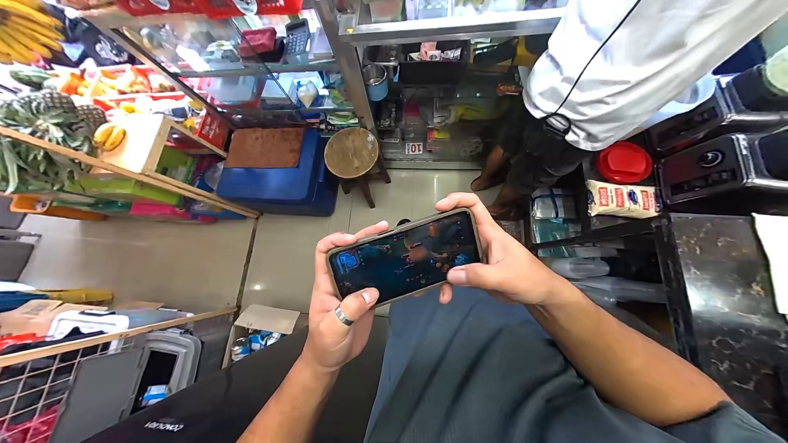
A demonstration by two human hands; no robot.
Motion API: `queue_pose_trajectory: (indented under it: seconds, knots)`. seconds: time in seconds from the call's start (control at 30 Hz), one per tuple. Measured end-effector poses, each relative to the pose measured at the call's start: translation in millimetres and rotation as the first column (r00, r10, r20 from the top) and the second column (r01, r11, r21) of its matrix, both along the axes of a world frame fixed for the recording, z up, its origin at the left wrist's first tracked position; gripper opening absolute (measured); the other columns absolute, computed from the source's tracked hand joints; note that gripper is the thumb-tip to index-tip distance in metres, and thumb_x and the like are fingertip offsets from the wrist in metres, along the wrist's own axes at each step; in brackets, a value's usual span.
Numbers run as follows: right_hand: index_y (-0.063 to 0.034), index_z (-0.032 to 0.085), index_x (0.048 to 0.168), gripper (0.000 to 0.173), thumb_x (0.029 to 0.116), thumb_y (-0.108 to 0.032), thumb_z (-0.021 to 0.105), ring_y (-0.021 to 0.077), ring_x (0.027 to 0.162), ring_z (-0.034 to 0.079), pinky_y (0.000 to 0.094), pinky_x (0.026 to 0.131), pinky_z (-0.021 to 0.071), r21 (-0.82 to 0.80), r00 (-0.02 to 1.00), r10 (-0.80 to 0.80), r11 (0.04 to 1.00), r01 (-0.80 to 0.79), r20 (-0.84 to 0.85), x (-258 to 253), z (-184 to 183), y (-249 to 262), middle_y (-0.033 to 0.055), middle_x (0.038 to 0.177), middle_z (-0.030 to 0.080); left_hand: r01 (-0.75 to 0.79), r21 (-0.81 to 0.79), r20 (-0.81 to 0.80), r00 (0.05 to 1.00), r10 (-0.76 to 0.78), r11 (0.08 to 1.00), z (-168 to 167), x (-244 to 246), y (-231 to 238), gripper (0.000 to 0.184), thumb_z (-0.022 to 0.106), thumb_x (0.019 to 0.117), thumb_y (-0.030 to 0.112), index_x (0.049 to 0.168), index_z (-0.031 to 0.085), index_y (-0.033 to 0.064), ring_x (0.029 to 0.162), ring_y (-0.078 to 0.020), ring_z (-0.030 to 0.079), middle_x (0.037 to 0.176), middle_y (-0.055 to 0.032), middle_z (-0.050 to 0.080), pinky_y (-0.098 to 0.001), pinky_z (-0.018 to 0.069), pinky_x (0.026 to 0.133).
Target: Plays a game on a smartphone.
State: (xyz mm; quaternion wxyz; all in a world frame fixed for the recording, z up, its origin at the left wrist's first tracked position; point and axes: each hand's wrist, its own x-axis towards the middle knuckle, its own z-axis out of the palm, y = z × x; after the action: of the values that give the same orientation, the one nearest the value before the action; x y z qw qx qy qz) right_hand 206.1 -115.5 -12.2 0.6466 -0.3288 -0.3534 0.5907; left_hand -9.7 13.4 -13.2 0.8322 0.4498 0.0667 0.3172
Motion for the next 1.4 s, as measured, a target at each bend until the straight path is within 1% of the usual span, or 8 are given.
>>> queue_pose_trajectory:
  seconds: [0.07, 0.2, 0.33, 0.57, 0.73, 0.93, 1.1, 1.4]
  knots:
    - [-0.0305, 0.037, 0.146, 0.063, 0.0925, -0.009, 0.062, 0.0275, 0.104, 0.070, 0.0387, 0.074, 0.0638, 0.025, 0.996, 0.062, 0.998, -0.060, -0.059, 4.5, -1.5, -0.5, 0.0133, 0.130, 0.060, 0.005, -0.004, -0.014, 1.000, -0.005, 1.000, -0.7, -0.4, 1.1, 0.058, 0.060, 0.0871, -0.004, 0.136, 0.047, 0.0250, 0.125, -0.0351, 0.061, 0.150, -0.0133, 0.050, -0.0560, 0.0555, 0.095]
    - [-0.0275, 0.036, 0.146, 0.064, 0.0934, 0.006, 0.049, 0.0300, 0.108, 0.069, 0.0416, 0.076, 0.0639, 0.059, 0.990, 0.101, 0.994, -0.095, -0.099, 7.6, -1.6, -0.4, 0.0158, 0.131, 0.059, 0.046, -0.022, 0.020, 0.999, -0.046, 0.999, -1.7, -0.5, 3.5, 0.060, 0.057, 0.0850, -0.003, 0.137, 0.048, 0.0245, 0.127, -0.0337, 0.059, 0.152, -0.0126, 0.048, -0.0549, 0.0537, 0.097]
    - [-0.0296, 0.033, 0.148, 0.066, 0.0919, -0.003, 0.054, 0.0310, 0.110, 0.067, 0.0423, 0.079, 0.0633, 0.086, 0.986, 0.132, 0.989, -0.124, -0.100, 8.8, -0.9, 0.0, 0.0154, 0.133, 0.058, 0.048, -0.033, 0.027, 0.998, -0.048, 0.998, -1.1, -1.7, 4.0, 0.061, 0.056, 0.0848, -0.003, 0.139, 0.047, 0.0242, 0.129, -0.0338, 0.058, 0.152, -0.0124, 0.048, -0.0562, 0.0530, 0.097]
    - [-0.0281, 0.034, 0.147, 0.065, 0.0911, 0.000, 0.051, 0.0309, 0.110, 0.067, 0.0422, 0.079, 0.0633, 0.076, 0.988, 0.126, 0.990, -0.119, -0.092, 10.2, 0.6, -0.5, 0.0159, 0.132, 0.057, 0.052, -0.031, 0.029, 0.998, -0.051, 0.998, -1.3, -1.2, 3.4, 0.062, 0.054, 0.0838, -0.004, 0.138, 0.047, 0.0242, 0.128, -0.0342, 0.058, 0.152, -0.0122, 0.048, -0.0566, 0.0531, 0.097]
    - [-0.0260, 0.036, 0.145, 0.064, 0.0930, 0.009, 0.046, 0.0309, 0.107, 0.069, 0.0417, 0.075, 0.0642, 0.068, 0.991, 0.102, 0.993, -0.096, -0.090, 8.5, 1.5, 0.0, 0.0161, 0.130, 0.059, 0.055, -0.017, 0.032, 0.998, -0.054, 0.998, -2.0, -1.6, 3.7, 0.061, 0.053, 0.0843, -0.003, 0.139, 0.047, 0.0234, 0.128, -0.0348, 0.058, 0.153, -0.0131, 0.047, -0.0569, 0.0531, 0.097]
    - [-0.0269, 0.034, 0.146, 0.065, 0.0925, 0.008, 0.048, 0.0302, 0.108, 0.069, 0.0416, 0.076, 0.0642, 0.074, 0.991, 0.112, 0.991, -0.107, -0.067, 9.3, 1.6, -0.4, 0.0153, 0.131, 0.059, 0.057, -0.017, 0.038, 0.998, -0.056, 0.998, -2.5, -1.4, 3.9, 0.061, 0.054, 0.0845, -0.002, 0.139, 0.047, 0.0240, 0.128, -0.0351, 0.058, 0.153, -0.0131, 0.047, -0.0565, 0.0534, 0.097]
    - [-0.0266, 0.035, 0.147, 0.065, 0.0929, 0.007, 0.048, 0.0306, 0.107, 0.069, 0.0423, 0.076, 0.0643, 0.061, 0.993, 0.097, 0.994, -0.093, -0.064, 7.9, 3.2, -1.0, 0.0159, 0.130, 0.059, 0.061, -0.008, 0.043, 0.997, -0.061, 0.998, 0.5, -1.4, 2.1, 0.058, 0.065, 0.0877, 0.009, 0.140, 0.045, 0.0254, 0.129, -0.0343, 0.057, 0.153, -0.0128, 0.046, -0.0554, 0.0526, 0.098]
    - [-0.0268, 0.034, 0.148, 0.065, 0.0937, 0.007, 0.045, 0.0303, 0.106, 0.069, 0.0415, 0.075, 0.0643, 0.053, 0.994, 0.085, 0.995, -0.082, -0.061, 5.7, 3.3, 0.3, 0.0162, 0.131, 0.059, 0.053, -0.029, 0.051, 0.997, -0.051, 0.998, -0.8, -1.4, 3.0, 0.056, 0.062, 0.0879, 0.005, 0.139, 0.047, 0.0244, 0.128, -0.0359, 0.057, 0.153, -0.0139, 0.046, -0.0575, 0.0539, 0.095]
